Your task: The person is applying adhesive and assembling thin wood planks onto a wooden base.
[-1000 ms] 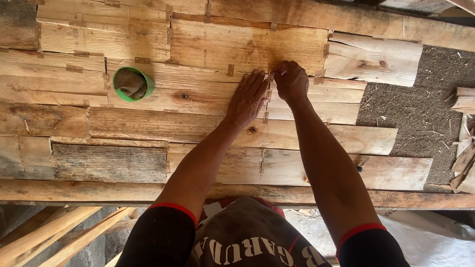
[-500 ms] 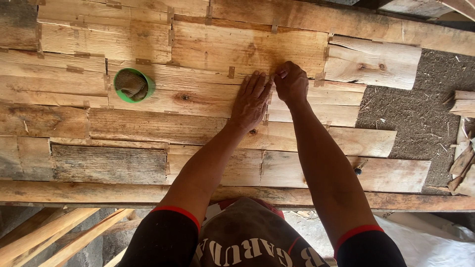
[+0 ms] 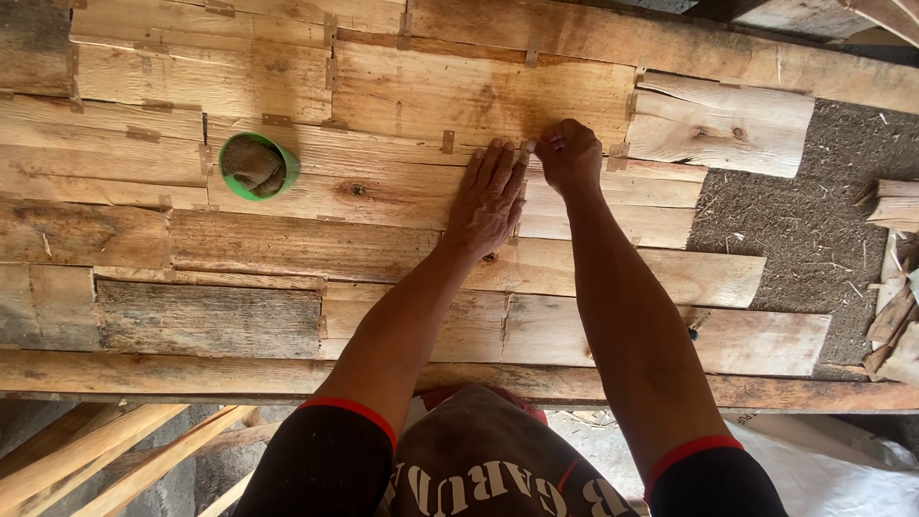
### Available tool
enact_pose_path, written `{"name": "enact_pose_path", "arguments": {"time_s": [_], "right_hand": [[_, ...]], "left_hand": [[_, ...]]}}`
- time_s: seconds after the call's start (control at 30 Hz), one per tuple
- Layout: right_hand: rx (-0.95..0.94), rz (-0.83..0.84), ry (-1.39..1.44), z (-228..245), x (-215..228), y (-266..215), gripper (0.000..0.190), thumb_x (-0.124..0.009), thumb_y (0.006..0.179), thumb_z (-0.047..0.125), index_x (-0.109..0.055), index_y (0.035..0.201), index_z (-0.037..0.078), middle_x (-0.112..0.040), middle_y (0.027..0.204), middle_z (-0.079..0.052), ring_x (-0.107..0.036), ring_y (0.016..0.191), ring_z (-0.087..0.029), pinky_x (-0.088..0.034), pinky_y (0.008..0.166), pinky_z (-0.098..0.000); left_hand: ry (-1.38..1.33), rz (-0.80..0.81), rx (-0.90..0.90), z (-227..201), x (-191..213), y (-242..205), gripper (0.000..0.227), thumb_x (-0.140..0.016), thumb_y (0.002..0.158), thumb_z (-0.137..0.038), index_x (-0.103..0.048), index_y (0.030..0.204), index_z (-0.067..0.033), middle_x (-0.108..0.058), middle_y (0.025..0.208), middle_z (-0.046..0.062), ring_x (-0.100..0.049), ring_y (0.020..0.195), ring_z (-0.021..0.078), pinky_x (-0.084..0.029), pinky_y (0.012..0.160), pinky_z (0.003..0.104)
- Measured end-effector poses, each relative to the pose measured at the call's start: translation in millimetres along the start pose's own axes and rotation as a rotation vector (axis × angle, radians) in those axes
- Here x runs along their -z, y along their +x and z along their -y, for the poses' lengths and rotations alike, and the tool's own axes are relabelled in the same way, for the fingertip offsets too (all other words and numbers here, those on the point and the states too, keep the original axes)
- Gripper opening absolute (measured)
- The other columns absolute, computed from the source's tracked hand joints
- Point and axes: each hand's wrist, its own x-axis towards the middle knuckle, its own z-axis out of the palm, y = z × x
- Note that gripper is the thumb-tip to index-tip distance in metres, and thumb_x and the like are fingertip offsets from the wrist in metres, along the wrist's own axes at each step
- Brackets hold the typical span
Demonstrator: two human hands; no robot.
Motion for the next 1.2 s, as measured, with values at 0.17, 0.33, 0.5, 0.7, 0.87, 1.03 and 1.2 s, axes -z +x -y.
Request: {"name": "enact_pose_path", "arguments": {"time_s": [0.17, 0.33, 0.5, 0.7, 0.87, 1.03, 1.2], "right_hand": [[-0.103, -0.007, -0.137, 16.8, -1.2, -0.4, 0.034, -0.095, 0.075, 0.030, -0.070, 0.083, 0.008, -0.075, 0.082, -0.005, -0.071, 0.076, -0.017, -0.058, 0.071, -0.0341], [-0.153, -0.013, -0.188, 29.2, 2.5, 3.0, 0.032, -0.095, 0.075, 0.032, -0.072, 0.080, 0.010, -0.075, 0.082, -0.005, -0.072, 0.076, -0.018, -0.058, 0.073, -0.0357], [-0.239, 0.016, -0.202, 29.0, 1.7, 5.7, 0.033, -0.096, 0.072, 0.033, -0.072, 0.079, 0.011, -0.077, 0.084, -0.004, -0.072, 0.080, -0.019, -0.058, 0.077, -0.0392], [-0.265, 0.035, -0.214, 32.0, 2.7, 6.9, 0.033, -0.094, 0.075, 0.034, -0.072, 0.081, 0.011, -0.076, 0.086, -0.004, -0.073, 0.081, -0.019, -0.059, 0.077, -0.0395], [-0.240, 0.067, -0.212, 22.9, 10.0, 10.6, 0.032, -0.093, 0.078, 0.036, -0.073, 0.081, 0.011, -0.077, 0.087, -0.005, -0.073, 0.082, -0.020, -0.058, 0.077, -0.0394], [-0.176, 0.099, -0.176, 19.2, 11.2, 13.9, 0.032, -0.091, 0.079, 0.039, -0.075, 0.080, 0.012, -0.078, 0.086, -0.005, -0.074, 0.081, -0.018, -0.059, 0.075, -0.0367], [-0.198, 0.049, -0.245, 32.3, 9.5, 8.4, 0.040, -0.097, 0.074, 0.037, -0.071, 0.080, 0.007, -0.075, 0.083, -0.010, -0.072, 0.077, -0.023, -0.058, 0.071, -0.0402]], "left_hand": [[-0.005, 0.007, -0.001, -0.3, 2.1, 0.5, 0.074, -0.054, 0.106, -0.042, -0.026, 0.163, -0.0046, -0.024, 0.168, 0.020, -0.019, 0.158, 0.0369, -0.012, 0.132, 0.051], [-0.028, 0.022, 0.009, -0.9, 2.5, 2.5, 0.074, -0.054, 0.104, -0.039, -0.027, 0.163, -0.0035, -0.024, 0.168, 0.020, -0.019, 0.158, 0.0376, -0.011, 0.132, 0.051], [-0.027, 0.021, 0.007, -0.5, 1.4, 2.3, 0.073, -0.053, 0.104, -0.039, -0.029, 0.163, -0.0029, -0.023, 0.168, 0.021, -0.019, 0.158, 0.0374, -0.011, 0.132, 0.051], [-0.021, 0.029, 0.016, -0.5, 1.0, 2.2, 0.072, -0.051, 0.105, -0.040, -0.029, 0.163, -0.0035, -0.022, 0.169, 0.020, -0.018, 0.158, 0.0359, -0.011, 0.132, 0.050], [-0.020, 0.053, 0.020, -0.7, 4.2, 2.2, 0.072, -0.050, 0.105, -0.041, -0.027, 0.163, -0.0046, -0.022, 0.169, 0.020, -0.018, 0.158, 0.0354, -0.011, 0.132, 0.049], [-0.011, 0.018, 0.010, -0.1, 2.0, 1.6, 0.074, -0.050, 0.105, -0.041, -0.023, 0.165, -0.0054, -0.021, 0.169, 0.020, -0.018, 0.159, 0.0351, -0.011, 0.132, 0.049], [-0.020, 0.041, 0.001, 1.1, -1.8, 2.1, 0.074, -0.050, 0.105, -0.040, -0.021, 0.164, -0.0055, -0.021, 0.170, 0.021, -0.017, 0.159, 0.0369, -0.010, 0.132, 0.051]]}}
